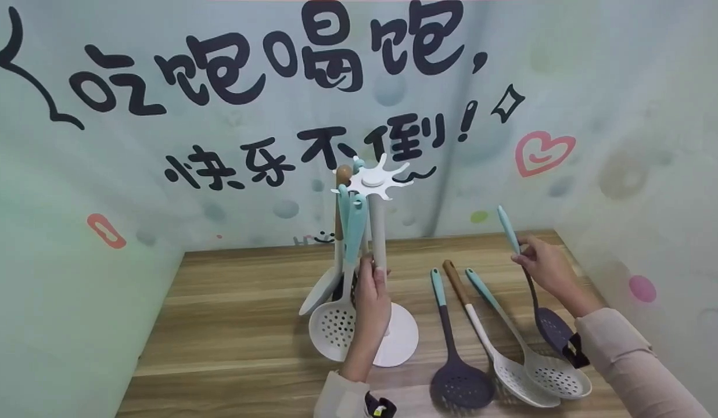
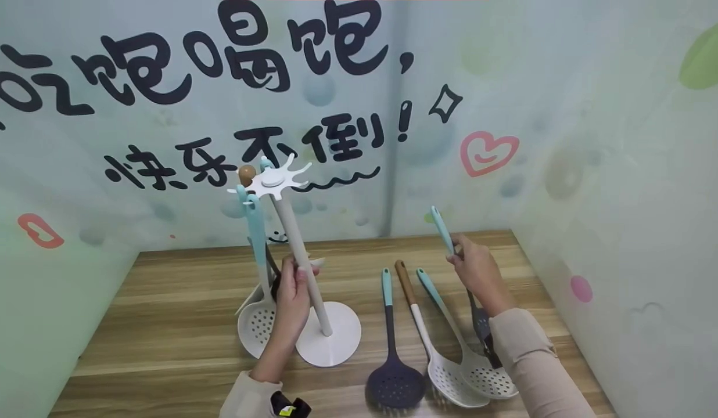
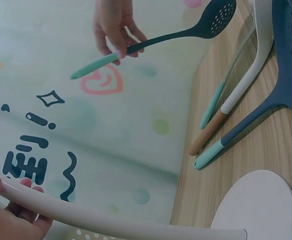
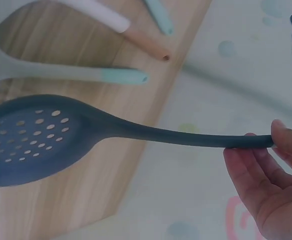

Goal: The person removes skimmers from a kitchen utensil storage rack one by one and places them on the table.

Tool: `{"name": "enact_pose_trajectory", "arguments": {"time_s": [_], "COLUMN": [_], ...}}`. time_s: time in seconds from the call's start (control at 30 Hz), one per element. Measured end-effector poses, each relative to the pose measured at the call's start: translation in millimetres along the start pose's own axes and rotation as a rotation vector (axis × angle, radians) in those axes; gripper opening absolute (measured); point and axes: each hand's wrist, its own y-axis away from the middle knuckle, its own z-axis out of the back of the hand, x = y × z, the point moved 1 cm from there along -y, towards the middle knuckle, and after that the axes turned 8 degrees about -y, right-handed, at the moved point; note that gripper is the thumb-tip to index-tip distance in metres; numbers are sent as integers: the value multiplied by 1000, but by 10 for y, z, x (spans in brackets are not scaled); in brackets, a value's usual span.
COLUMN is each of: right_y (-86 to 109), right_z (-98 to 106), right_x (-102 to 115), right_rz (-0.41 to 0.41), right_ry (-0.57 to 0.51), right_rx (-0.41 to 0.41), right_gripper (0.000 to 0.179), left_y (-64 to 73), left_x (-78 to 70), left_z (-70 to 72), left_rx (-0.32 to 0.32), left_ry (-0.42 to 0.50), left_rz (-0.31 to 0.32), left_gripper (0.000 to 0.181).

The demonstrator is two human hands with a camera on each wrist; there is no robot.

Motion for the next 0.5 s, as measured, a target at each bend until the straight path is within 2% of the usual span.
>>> {"name": "enact_pose_trajectory", "arguments": {"time_s": [0.2,0.5], "right_y": [37,111], "right_z": [25,12], "right_x": [-248,-591], "right_rz": [-70,-154], "right_ry": [48,112], "right_rx": [71,134], "right_gripper": [31,29], "left_y": [-4,-5], "left_x": [1,4], "left_z": [-9,-5], "left_rx": [-4,2], "left_ry": [2,25], "left_rz": [-24,-15], "left_gripper": [30,30]}}
